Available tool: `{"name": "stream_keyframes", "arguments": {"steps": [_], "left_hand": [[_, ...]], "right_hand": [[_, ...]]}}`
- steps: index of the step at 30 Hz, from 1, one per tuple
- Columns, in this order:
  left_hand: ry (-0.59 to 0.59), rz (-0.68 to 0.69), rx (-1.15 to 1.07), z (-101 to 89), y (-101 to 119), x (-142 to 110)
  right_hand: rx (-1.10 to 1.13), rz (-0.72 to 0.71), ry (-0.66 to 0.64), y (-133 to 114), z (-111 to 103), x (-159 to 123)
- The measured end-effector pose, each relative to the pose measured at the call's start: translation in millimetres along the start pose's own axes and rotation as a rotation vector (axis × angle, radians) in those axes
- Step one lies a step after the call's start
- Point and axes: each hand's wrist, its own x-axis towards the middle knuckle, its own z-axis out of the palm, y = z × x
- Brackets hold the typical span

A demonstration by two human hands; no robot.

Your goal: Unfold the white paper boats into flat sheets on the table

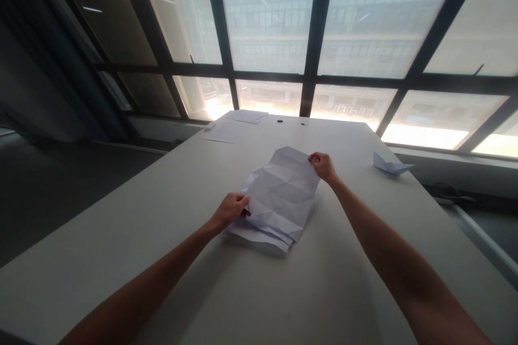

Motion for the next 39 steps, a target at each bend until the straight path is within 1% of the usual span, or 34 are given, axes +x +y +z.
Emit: {"name": "stream_keyframes", "arguments": {"steps": [2, 4, 6, 7, 8, 9, 11, 12, 13, 14, 15, 17, 22, 27, 30, 32, 35, 39], "left_hand": [[0.013, 0.016, 0.225, -7.0, -6.1, -6.5], [0.104, 0.072, 0.427, -9.7, -14.3, -13.1], [0.267, 0.180, 0.548, -10.1, -22.0, -21.3], [0.319, 0.261, 0.586, -10.2, -25.1, -26.2], [0.328, 0.347, 0.612, -10.8, -27.7, -31.4], [0.281, 0.432, 0.640, -11.7, -29.7, -36.7], [0.098, 0.568, 0.706, -14.7, -33.2, -45.9], [0.008, 0.612, 0.738, -16.5, -34.9, -49.1], [-0.056, 0.639, 0.762, -18.2, -36.6, -51.3], [-0.091, 0.650, 0.778, -19.8, -38.4, -52.2], [-0.103, 0.654, 0.785, -21.1, -40.0, -52.1], [-0.083, 0.662, 0.780, -23.1, -42.6, -49.9], [-0.050, 0.746, 0.709, -27.3, -43.7, -45.4], [-0.051, 0.706, 0.660, -32.1, -42.3, -47.6], [-0.075, 0.694, 0.659, -34.0, -39.8, -48.2], [-0.067, 0.698, 0.667, -34.6, -37.7, -48.7], [-0.051, 0.685, 0.685, -35.1, -37.1, -50.0], [-0.066, 0.676, 0.682, -35.2, -44.6, -50.1]], "right_hand": [[-0.154, -0.011, -0.067, -9.9, 21.4, 7.6], [-0.255, -0.011, -0.129, -14.7, 40.6, 7.5], [-0.286, -0.012, -0.161, -14.1, 55.7, 2.3], [-0.290, -0.011, -0.167, -12.3, 61.1, -1.0], [-0.298, -0.010, -0.172, -9.8, 65.2, -4.3], [-0.304, -0.008, -0.174, -7.1, 67.9, -7.2], [-0.284, 0.001, -0.174, -2.0, 70.1, -11.1], [-0.251, 0.007, -0.175, -0.1, 70.4, -12.0], [-0.210, 0.011, -0.177, 1.1, 70.4, -12.5], [-0.166, 0.014, -0.181, 1.4, 70.6, -12.6], [-0.127, 0.012, -0.185, 0.9, 71.3, -12.6], [-0.067, -0.002, -0.190, -3.0, 74.6, -12.8], [0.063, -0.050, -0.175, -21.2, 90.2, -14.3], [0.115, -0.061, -0.169, -32.6, 97.5, -13.8], [0.113, -0.077, -0.198, -37.9, 98.1, -14.4], [0.102, -0.080, -0.221, -42.5, 97.1, -16.5], [-0.010, -0.075, -0.208, -51.0, 90.8, -23.2], [-0.368, -0.144, -0.169, -66.5, 74.7, -41.1]]}}
